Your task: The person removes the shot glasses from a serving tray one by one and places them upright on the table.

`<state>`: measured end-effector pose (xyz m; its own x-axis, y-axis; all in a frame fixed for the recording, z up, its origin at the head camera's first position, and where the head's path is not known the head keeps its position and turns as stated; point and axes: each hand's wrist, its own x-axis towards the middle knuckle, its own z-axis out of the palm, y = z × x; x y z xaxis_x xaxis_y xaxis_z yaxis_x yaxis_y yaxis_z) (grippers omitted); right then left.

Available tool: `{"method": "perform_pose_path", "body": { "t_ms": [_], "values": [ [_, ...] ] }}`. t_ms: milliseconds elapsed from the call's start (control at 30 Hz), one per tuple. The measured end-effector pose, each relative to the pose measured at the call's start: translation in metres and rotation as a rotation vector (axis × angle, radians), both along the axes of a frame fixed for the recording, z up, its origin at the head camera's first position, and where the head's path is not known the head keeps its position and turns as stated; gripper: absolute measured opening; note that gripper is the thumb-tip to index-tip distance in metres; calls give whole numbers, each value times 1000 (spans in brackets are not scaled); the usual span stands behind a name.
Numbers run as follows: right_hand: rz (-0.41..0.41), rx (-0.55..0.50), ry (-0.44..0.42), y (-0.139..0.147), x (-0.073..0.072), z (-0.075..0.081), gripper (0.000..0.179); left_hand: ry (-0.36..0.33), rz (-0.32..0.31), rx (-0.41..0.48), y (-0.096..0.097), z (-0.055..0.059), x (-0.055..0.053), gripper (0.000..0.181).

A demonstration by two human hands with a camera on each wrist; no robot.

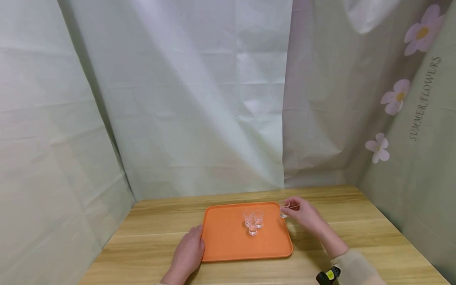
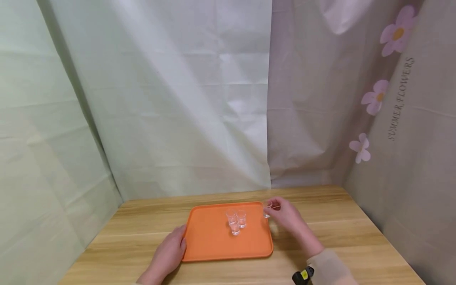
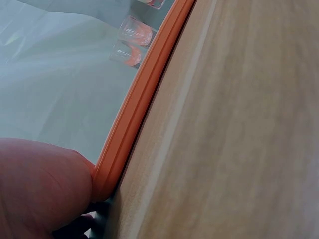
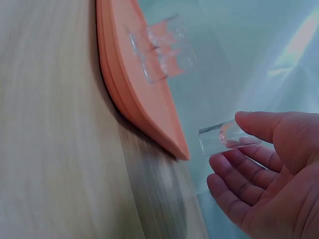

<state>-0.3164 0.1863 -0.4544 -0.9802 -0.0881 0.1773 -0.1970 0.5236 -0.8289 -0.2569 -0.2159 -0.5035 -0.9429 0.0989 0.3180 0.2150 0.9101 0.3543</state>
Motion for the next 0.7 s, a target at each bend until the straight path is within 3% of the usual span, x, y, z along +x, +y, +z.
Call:
{"method": "perform_pose_path", "body": {
  "t_ms": [700],
  "values": [
    [-44, 5, 18, 40, -16, -13, 33, -3, -4, -14, 0, 1, 1, 45]
  ]
}}
